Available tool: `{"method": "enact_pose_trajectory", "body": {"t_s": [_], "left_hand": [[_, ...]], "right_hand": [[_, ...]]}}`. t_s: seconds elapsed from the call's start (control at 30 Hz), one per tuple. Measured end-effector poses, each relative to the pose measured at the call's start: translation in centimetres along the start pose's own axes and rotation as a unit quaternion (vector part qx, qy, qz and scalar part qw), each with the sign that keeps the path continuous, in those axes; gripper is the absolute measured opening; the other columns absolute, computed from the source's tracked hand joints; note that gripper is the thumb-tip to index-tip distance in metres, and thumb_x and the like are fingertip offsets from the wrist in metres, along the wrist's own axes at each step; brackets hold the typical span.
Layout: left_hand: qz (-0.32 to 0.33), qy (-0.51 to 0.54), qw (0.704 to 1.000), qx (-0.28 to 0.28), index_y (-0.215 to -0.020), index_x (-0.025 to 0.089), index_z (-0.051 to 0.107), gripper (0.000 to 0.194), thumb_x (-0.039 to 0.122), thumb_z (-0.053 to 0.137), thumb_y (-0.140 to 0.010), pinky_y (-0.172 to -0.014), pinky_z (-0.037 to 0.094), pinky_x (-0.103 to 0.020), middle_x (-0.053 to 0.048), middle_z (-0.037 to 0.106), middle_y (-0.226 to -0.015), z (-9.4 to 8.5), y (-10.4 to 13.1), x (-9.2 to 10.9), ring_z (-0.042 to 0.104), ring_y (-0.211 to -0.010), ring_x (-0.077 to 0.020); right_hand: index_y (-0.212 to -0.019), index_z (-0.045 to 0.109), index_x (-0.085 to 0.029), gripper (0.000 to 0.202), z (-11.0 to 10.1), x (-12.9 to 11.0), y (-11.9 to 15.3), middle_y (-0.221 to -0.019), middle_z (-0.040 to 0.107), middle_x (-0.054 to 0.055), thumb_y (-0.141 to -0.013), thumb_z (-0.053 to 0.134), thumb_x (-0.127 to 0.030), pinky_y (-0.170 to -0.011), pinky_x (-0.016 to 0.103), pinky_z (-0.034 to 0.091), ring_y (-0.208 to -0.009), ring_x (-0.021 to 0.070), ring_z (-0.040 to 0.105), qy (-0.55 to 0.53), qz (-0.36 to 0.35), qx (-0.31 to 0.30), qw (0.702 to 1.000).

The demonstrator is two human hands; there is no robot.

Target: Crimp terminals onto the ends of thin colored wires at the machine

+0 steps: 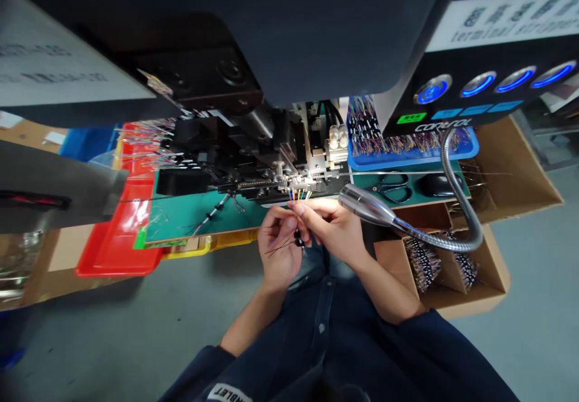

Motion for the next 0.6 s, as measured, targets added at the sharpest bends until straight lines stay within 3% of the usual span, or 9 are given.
{"method": "enact_pose_trajectory", "body": {"t_s": [0.1,0.33,0.6], "left_hand": [[-0.021,0.024,0.999,-0.023,-0.093,0.024,0.065,0.039,0.049,0.094,-0.102,-0.046,0.055,-0.021,0.006,0.07,-0.069,0.6,1.2,0.6,0.064,-0.049,-0.0111],[-0.028,0.045,0.997,-0.047,-0.095,0.025,0.066,0.036,0.046,0.094,-0.103,-0.042,0.051,-0.018,0.007,0.068,-0.067,1.3,3.3,1.7,0.063,-0.048,-0.0105],[0.008,0.029,0.999,-0.044,-0.092,0.024,0.068,0.034,0.043,0.094,-0.104,-0.043,0.053,-0.018,0.005,0.07,-0.07,1.6,3.9,1.8,0.064,-0.049,-0.0101]], "right_hand": [[-0.084,0.091,-0.025,0.047,0.2,-0.8,1.0,-0.051,0.062,-0.002,-0.102,0.086,-0.067,-0.038,0.027,0.041,-0.038,0.0108,0.047,-0.019,-0.032,0.006,0.999],[-0.094,0.095,-0.026,0.03,0.4,-1.4,3.0,-0.055,0.071,-0.003,-0.106,0.087,-0.053,-0.036,0.024,0.043,-0.037,0.0121,0.061,-0.067,-0.077,0.005,0.995],[-0.098,0.096,-0.028,0.024,-0.2,-1.6,4.3,-0.055,0.069,-0.004,-0.107,0.086,-0.048,-0.042,0.028,0.052,-0.04,0.0135,0.062,-0.06,-0.097,-0.011,0.993]]}}
Point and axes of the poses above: each hand's wrist, its own y-axis away from the middle knuckle, its own z-axis out of the palm, x = y × z, the point moved 3 cm from there along -y, towards the middle knuckle
